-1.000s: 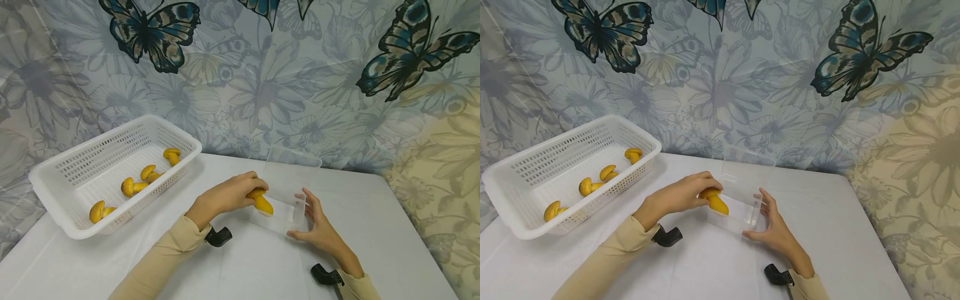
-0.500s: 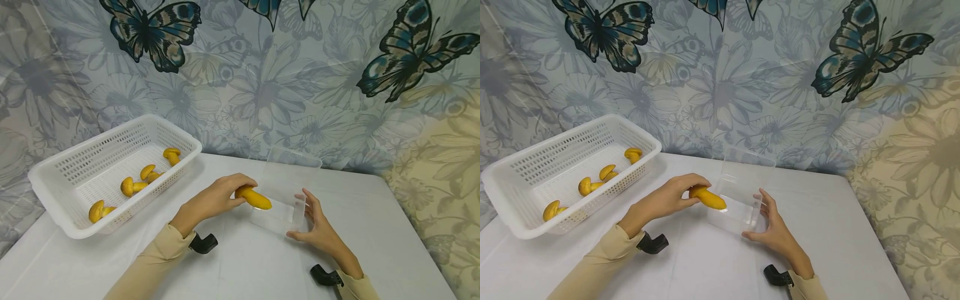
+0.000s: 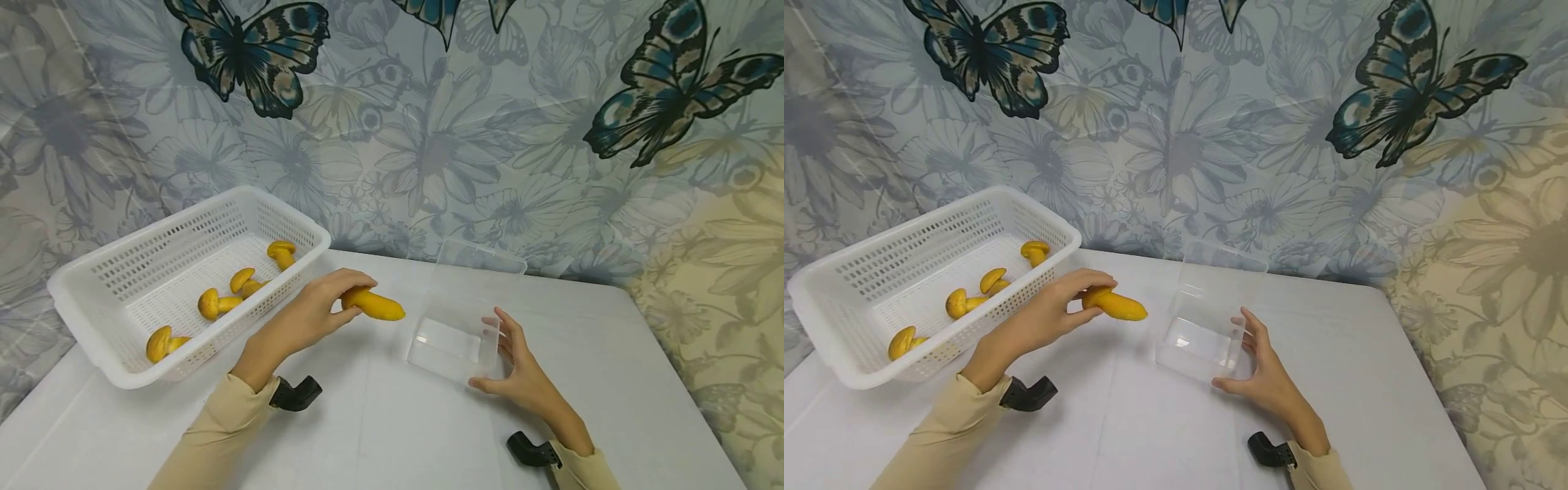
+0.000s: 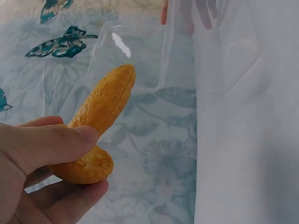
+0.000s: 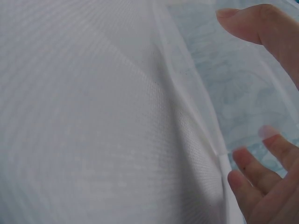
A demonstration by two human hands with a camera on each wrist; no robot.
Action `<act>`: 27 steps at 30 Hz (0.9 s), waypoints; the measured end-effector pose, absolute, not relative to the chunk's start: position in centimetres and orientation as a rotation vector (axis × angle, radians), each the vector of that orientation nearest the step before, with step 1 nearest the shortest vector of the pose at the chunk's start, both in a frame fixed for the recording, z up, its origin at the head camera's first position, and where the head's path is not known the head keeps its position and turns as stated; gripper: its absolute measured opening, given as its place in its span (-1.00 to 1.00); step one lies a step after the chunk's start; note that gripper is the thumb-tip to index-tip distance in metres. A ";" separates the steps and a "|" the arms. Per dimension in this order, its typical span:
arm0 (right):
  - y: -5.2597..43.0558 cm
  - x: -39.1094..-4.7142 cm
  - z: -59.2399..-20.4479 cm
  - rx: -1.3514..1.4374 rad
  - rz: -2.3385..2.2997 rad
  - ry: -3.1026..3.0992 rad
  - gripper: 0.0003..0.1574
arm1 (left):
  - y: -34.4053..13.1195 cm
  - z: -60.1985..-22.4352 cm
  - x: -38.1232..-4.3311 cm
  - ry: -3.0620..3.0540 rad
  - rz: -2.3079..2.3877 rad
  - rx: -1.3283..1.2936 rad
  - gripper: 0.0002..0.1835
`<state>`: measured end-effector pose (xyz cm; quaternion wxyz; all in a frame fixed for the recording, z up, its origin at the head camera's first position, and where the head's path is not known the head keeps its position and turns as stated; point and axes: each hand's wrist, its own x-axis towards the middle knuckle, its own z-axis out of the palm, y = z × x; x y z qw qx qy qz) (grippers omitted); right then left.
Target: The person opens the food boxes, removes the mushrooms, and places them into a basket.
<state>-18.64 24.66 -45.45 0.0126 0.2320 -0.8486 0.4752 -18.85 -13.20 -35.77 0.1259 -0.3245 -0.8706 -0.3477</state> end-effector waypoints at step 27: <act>24.7 -18.6 -45.4 0.724 1.513 -2.642 0.58 | -22.2 -33.7 -16.3 -2.517 -0.868 -0.550 -0.44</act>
